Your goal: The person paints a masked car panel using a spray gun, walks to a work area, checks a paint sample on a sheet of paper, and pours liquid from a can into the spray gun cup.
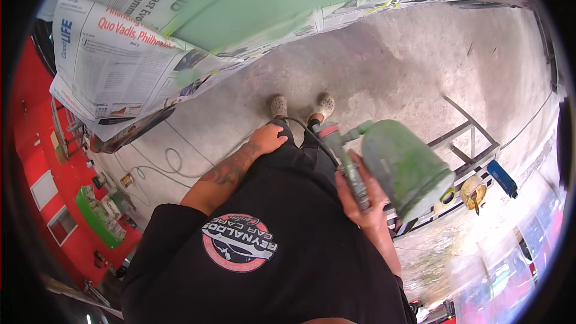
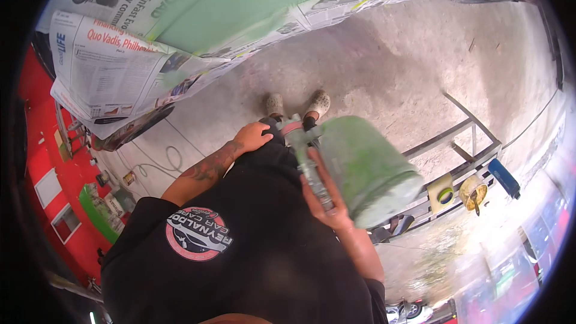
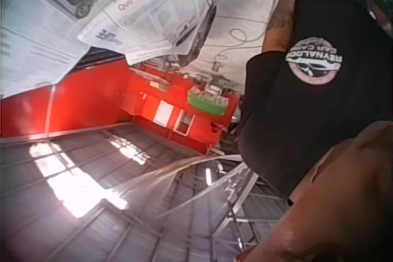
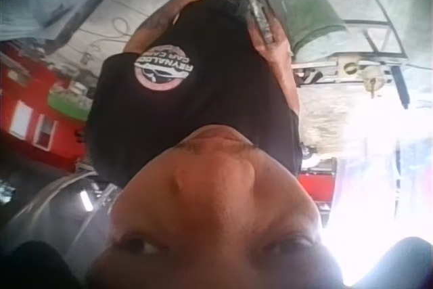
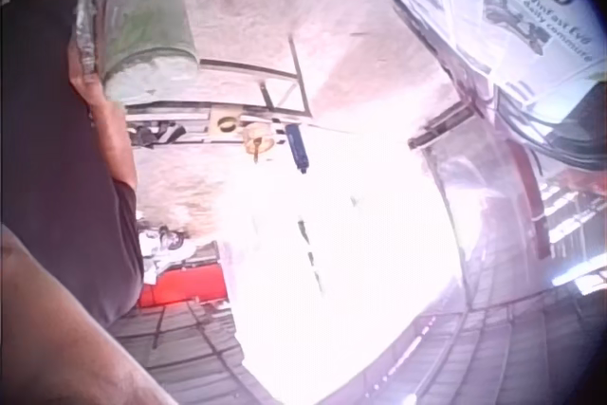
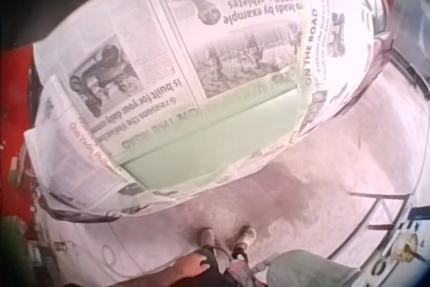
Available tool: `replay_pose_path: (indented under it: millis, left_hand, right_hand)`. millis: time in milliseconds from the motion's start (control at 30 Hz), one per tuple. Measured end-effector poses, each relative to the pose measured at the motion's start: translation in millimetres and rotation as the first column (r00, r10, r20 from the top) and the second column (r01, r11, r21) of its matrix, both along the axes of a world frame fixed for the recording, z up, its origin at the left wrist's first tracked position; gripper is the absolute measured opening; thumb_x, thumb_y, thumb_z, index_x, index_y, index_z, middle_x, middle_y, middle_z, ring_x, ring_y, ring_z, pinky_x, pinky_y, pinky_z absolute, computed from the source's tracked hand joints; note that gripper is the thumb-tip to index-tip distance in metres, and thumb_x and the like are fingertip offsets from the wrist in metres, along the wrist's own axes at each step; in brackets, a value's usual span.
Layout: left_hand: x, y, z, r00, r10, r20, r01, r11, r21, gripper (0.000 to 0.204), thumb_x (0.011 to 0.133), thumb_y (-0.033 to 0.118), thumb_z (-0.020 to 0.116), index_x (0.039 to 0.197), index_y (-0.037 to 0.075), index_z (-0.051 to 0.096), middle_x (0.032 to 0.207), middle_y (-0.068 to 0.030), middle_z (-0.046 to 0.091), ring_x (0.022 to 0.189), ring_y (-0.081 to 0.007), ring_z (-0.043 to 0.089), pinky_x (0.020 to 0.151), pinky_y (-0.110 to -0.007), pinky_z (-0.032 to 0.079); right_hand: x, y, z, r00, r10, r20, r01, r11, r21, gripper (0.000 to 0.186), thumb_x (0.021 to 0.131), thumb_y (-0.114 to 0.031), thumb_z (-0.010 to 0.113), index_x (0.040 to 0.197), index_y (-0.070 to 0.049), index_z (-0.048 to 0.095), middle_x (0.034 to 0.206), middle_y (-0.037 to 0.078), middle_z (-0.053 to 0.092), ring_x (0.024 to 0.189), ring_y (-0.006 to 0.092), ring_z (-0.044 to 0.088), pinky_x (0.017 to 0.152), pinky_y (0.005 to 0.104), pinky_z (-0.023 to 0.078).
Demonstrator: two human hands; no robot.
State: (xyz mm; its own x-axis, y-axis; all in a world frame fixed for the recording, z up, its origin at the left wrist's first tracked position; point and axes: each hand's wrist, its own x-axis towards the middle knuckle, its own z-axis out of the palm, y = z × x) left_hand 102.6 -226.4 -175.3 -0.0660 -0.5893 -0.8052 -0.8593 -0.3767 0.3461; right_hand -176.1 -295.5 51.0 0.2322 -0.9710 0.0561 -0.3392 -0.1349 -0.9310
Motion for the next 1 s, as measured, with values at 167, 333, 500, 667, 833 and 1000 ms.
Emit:
replay_pose_path:
  millis: [167, 333, 500, 667, 833, 1000]
  left_hand:
    - [14, 1, -5, 0.997, 0.003, -0.073, -0.006, 1.000, -0.031, 0.049, 0.088, 0.041, 0.061, 0.125, 0.008, 0.064, 0.126, -0.0164, 0.062, 0.120, -0.0330, 0.056, 0.101, -0.044, 0.045]
    - [36, -2, -9, 0.993, 0.052, -0.111, -0.060, 0.996, -0.070, 0.049, 0.087, 0.041, 0.063, 0.122, 0.006, 0.064, 0.124, -0.0179, 0.063, 0.116, -0.0347, 0.058, 0.099, -0.044, 0.046]
    - [77, -4, -15, 0.986, 0.089, -0.139, -0.102, 0.991, -0.090, 0.050, 0.086, 0.041, 0.063, 0.119, 0.004, 0.066, 0.118, -0.0200, 0.065, 0.112, -0.0367, 0.060, 0.097, -0.044, 0.047]
    - [122, 8, -37, 0.979, 0.155, -0.132, -0.169, 0.981, -0.099, 0.048, 0.086, 0.040, 0.063, 0.117, 0.003, 0.067, 0.117, -0.0212, 0.066, 0.111, -0.0370, 0.061, 0.096, -0.044, 0.048]
    - [164, 30, -66, 0.979, 0.159, -0.130, -0.170, 0.983, -0.076, 0.044, 0.085, 0.040, 0.064, 0.109, 0.002, 0.069, 0.109, -0.0214, 0.068, 0.106, -0.0379, 0.062, 0.093, -0.044, 0.049]
    - [183, 36, -72, 0.965, 0.191, -0.180, -0.207, 0.975, -0.074, 0.037, 0.086, 0.039, 0.059, 0.092, 0.003, 0.069, 0.088, -0.0222, 0.068, 0.088, -0.0409, 0.065, 0.077, -0.046, 0.049]
  right_hand:
    - [23, -2, 31, 0.892, 0.356, -0.278, -0.367, 0.930, 0.013, 0.043, 0.080, 0.001, 0.075, 0.121, 0.002, 0.065, 0.107, 0.015, 0.070, 0.093, 0.0176, 0.068, 0.087, 0.0292, 0.050]
    - [51, 20, 37, 0.963, 0.167, -0.209, -0.176, 0.984, -0.024, 0.052, 0.083, 0.003, 0.068, 0.132, 0.008, 0.052, 0.100, 0.017, 0.070, 0.090, 0.0231, 0.070, 0.085, 0.0368, 0.054]
    - [89, 26, 70, 0.997, 0.069, -0.030, -0.067, 0.996, 0.060, 0.051, 0.084, 0.008, 0.066, 0.132, 0.012, 0.049, 0.098, 0.019, 0.069, 0.089, 0.0228, 0.069, 0.082, 0.0344, 0.055]
    - [122, 41, 82, 0.993, 0.008, -0.119, 0.003, 0.995, 0.096, 0.049, 0.084, 0.008, 0.066, 0.130, 0.011, 0.051, 0.097, 0.017, 0.069, 0.087, 0.0225, 0.068, 0.080, 0.0356, 0.055]
    - [142, 47, 96, 0.857, 0.296, -0.421, -0.374, 0.920, -0.116, 0.046, 0.079, 0.005, 0.071, 0.123, 0.006, 0.058, 0.094, 0.016, 0.070, 0.090, 0.0251, 0.069, 0.078, 0.0364, 0.055]
    - [133, 82, 83, 0.983, -0.029, -0.183, 0.056, 0.988, 0.143, 0.044, 0.078, 0.003, 0.071, 0.120, 0.005, 0.058, 0.091, 0.015, 0.070, 0.075, 0.0225, 0.068, 0.071, 0.0319, 0.053]
